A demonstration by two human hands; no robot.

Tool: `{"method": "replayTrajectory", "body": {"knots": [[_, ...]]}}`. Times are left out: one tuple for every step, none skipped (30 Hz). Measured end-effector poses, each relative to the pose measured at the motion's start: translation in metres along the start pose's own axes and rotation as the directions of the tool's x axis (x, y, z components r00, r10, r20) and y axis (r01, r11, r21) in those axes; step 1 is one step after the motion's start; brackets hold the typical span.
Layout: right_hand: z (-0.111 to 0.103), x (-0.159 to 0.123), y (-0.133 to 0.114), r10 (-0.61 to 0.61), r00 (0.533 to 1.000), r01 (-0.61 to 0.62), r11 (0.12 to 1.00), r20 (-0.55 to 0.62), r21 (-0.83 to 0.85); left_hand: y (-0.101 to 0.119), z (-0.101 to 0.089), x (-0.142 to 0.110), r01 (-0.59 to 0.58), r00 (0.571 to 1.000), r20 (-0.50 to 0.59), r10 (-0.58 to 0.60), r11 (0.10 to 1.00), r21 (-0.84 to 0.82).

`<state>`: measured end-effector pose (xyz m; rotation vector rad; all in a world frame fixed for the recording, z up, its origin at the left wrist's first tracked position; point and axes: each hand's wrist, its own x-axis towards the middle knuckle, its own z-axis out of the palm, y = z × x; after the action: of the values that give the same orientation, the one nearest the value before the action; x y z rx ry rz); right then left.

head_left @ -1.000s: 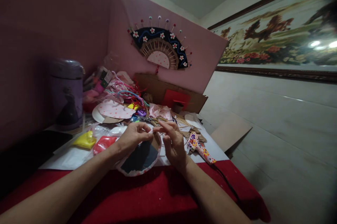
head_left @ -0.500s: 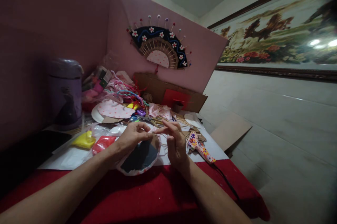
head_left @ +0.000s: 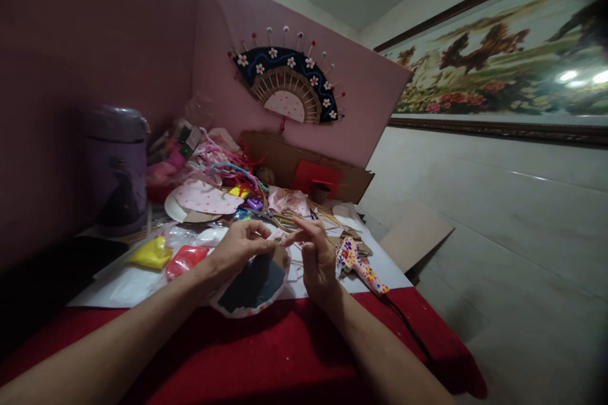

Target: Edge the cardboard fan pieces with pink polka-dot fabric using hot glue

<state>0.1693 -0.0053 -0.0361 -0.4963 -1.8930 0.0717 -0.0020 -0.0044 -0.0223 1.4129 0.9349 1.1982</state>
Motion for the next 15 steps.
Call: {"method": "replayTrajectory", "body": {"knots": [[-0.0005, -0.0011, 0.0, 0.017, 0.999, -0.016, 1.0, -0.028, 0.026, -0.0001, 0.0, -0.0001, 0.005, 1.0, 0.0, -0.005, 1.0, -0.013], [-0.0007, -0.0021, -0.0002, 0.03, 0.998, -0.028, 0.999, -0.053, 0.041, 0.0001, 0.0002, -0.0003, 0.011, 1.0, -0.002, -0.011, 1.0, -0.024], [-0.0007, -0.003, -0.0004, 0.039, 0.997, -0.036, 0.998, -0.073, 0.046, 0.0005, 0.0006, -0.0008, 0.016, 1.0, -0.004, -0.016, 0.999, -0.033], [-0.0004, -0.0038, -0.0007, 0.045, 0.995, -0.042, 0.998, -0.09, 0.043, 0.0011, 0.0011, -0.0013, 0.02, 1.0, -0.008, -0.02, 0.999, -0.039], [0.0003, -0.0044, -0.001, 0.052, 0.993, -0.048, 0.998, -0.109, 0.039, 0.0018, 0.0018, -0.002, 0.024, 1.0, -0.01, -0.024, 0.999, -0.046], [0.0011, -0.0049, -0.0011, 0.062, 0.99, -0.058, 0.998, -0.129, 0.038, 0.0026, 0.0024, -0.0026, 0.026, 1.0, -0.011, -0.027, 0.998, -0.052], [0.0021, -0.0052, -0.0012, 0.077, 0.986, -0.072, 0.997, -0.145, 0.041, 0.0033, 0.003, -0.0032, 0.026, 1.0, -0.006, -0.026, 0.998, -0.06], [0.003, -0.0053, -0.0011, 0.096, 0.983, -0.09, 0.995, -0.155, 0.046, 0.0039, 0.0035, -0.0038, 0.022, 1.0, 0.0, -0.022, 0.997, -0.071], [0.0038, -0.0054, -0.001, 0.116, 0.981, -0.109, 0.993, -0.157, 0.051, 0.0043, 0.0038, -0.0041, 0.016, 1.0, 0.006, -0.015, 0.997, -0.082], [0.0044, -0.0055, -0.001, 0.132, 0.979, -0.124, 0.991, -0.154, 0.057, 0.0045, 0.0039, -0.0043, 0.009, 1.0, 0.013, -0.008, 0.996, -0.09], [0.0047, -0.0055, -0.001, 0.14, 0.979, -0.133, 0.989, -0.145, 0.061, 0.0045, 0.0039, -0.0043, 0.002, 1.0, 0.019, 0.0, 0.996, -0.092], [0.0048, -0.0055, -0.0012, 0.14, 0.981, -0.132, 0.989, -0.134, 0.065, 0.0042, 0.0037, -0.0042, -0.007, 1.0, 0.019, 0.009, 0.996, -0.09], [0.0047, -0.0055, -0.0015, 0.133, 0.984, -0.125, 0.99, -0.121, 0.072, 0.0037, 0.0035, -0.0038, -0.02, 1.0, 0.017, 0.022, 0.997, -0.08], [0.0045, -0.0054, -0.0019, 0.123, 0.987, -0.115, 0.99, -0.107, 0.081, 0.0028, 0.0031, -0.0032, -0.039, 0.999, 0.01, 0.04, 0.997, -0.061], [0.0042, -0.0054, -0.0024, 0.112, 0.99, -0.104, 0.99, -0.089, 0.092, 0.0018, 0.0028, -0.0026, -0.06, 0.998, 0.005, 0.06, 0.997, -0.039]]}}
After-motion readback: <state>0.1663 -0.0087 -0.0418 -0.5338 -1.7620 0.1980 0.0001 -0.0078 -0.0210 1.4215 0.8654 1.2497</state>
